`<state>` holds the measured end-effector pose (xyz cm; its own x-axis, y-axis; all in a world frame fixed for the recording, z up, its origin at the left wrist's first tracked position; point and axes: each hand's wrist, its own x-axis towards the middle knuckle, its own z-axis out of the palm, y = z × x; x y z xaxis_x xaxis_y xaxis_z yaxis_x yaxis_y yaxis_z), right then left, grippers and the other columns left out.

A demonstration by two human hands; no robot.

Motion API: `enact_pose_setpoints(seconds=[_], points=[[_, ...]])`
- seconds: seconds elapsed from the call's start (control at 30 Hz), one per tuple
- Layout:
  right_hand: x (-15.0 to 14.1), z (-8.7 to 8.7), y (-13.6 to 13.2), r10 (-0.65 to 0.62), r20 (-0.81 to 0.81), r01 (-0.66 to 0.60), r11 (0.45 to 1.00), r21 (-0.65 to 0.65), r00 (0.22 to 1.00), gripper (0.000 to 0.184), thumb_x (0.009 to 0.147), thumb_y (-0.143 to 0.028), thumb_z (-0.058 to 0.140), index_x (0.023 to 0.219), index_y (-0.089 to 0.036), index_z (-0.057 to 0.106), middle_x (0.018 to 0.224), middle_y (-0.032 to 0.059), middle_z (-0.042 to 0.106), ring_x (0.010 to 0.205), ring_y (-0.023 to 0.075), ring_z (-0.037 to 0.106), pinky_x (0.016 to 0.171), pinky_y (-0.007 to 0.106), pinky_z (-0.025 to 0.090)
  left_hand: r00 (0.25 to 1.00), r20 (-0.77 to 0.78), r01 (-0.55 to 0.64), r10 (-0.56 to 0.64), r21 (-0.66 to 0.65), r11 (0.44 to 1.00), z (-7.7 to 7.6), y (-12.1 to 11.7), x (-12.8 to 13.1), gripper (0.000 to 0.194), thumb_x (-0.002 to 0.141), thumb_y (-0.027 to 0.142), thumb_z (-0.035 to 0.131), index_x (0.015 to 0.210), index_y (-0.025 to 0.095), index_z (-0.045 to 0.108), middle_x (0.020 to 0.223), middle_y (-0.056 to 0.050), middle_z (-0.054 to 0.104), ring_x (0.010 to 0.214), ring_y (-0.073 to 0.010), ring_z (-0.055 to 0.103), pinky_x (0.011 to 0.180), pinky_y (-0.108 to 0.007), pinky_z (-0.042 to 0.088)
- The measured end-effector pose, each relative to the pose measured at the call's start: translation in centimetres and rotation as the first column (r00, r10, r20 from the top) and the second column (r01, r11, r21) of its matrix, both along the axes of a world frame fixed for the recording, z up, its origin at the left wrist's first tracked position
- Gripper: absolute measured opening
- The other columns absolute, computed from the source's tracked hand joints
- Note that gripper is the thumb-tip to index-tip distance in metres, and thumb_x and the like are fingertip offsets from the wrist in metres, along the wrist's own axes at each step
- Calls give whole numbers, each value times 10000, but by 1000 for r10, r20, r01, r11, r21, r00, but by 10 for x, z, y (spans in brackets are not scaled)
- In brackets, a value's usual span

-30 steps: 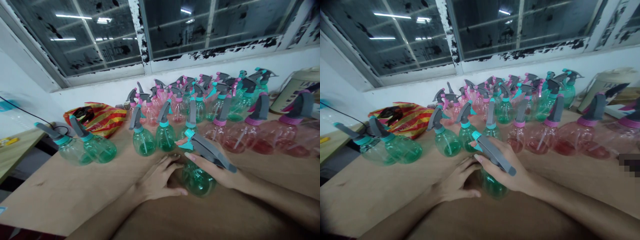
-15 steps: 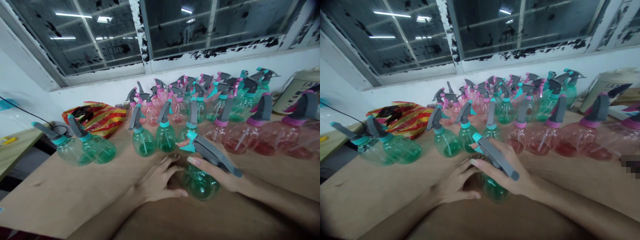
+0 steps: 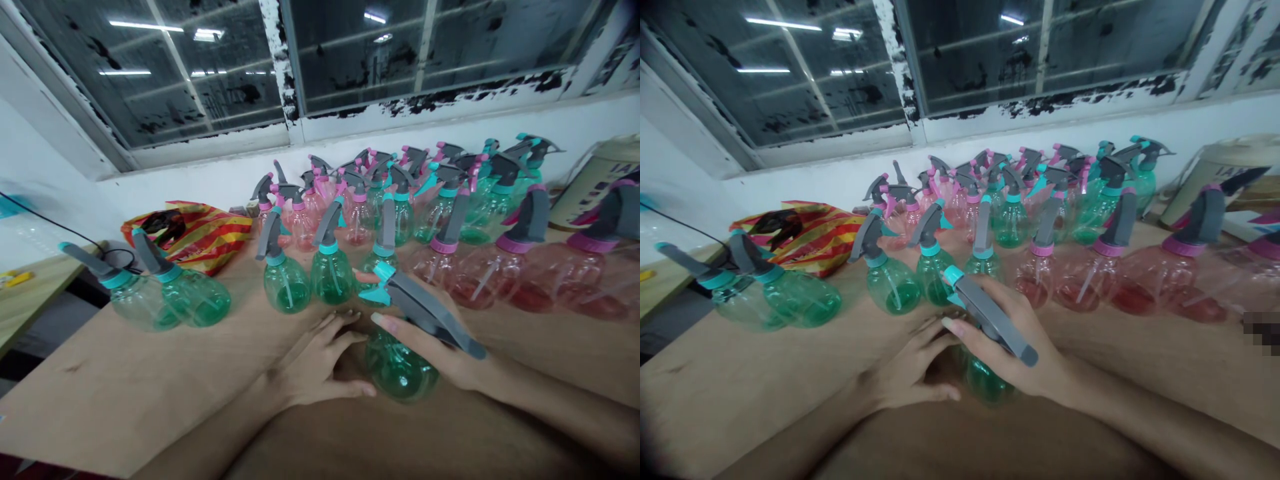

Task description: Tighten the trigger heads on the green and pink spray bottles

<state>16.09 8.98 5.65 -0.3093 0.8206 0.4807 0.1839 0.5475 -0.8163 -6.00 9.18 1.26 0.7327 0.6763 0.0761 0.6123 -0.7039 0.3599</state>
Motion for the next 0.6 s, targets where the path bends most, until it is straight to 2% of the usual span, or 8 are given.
enact_pose_setpoints(seconds=[0.2,0.4,0.5,0.6], points=[[0,2,0,9,22,-10,1000,6,1000,92,854,-356,615,919,-290,625,806,16,621,806,216,633,823,402,532,1000,29,4,-4,2,1000,-3,0,-1,783,768,713,600,1349,194,513,1478,-168,439,1382,-348,383,1132,-551,323],[-2,1,0,18,-12,-18,1000,2,1000,180,864,-310,601,1042,-294,625,967,25,684,925,215,658,827,388,532,999,40,-2,2,3,1000,-4,-1,-2,773,763,717,599,1333,200,523,1454,-167,458,1346,-358,421,1103,-572,355],[-1,-1,0,-1,-3,1,1000,18,1000,165,873,-300,594,1036,-281,621,983,23,688,950,209,655,862,387,520,998,57,-3,4,-2,1000,-3,-1,-1,769,761,726,592,1314,196,534,1443,-168,469,1335,-356,434,1097,-568,364],[0,-1,0,-1,-7,2,999,51,1000,141,883,-291,582,1017,-278,624,990,21,685,921,200,659,811,361,536,997,80,-1,0,1,1000,-2,-1,0,748,766,725,587,1305,208,538,1437,-158,477,1328,-353,443,1087,-568,379]])
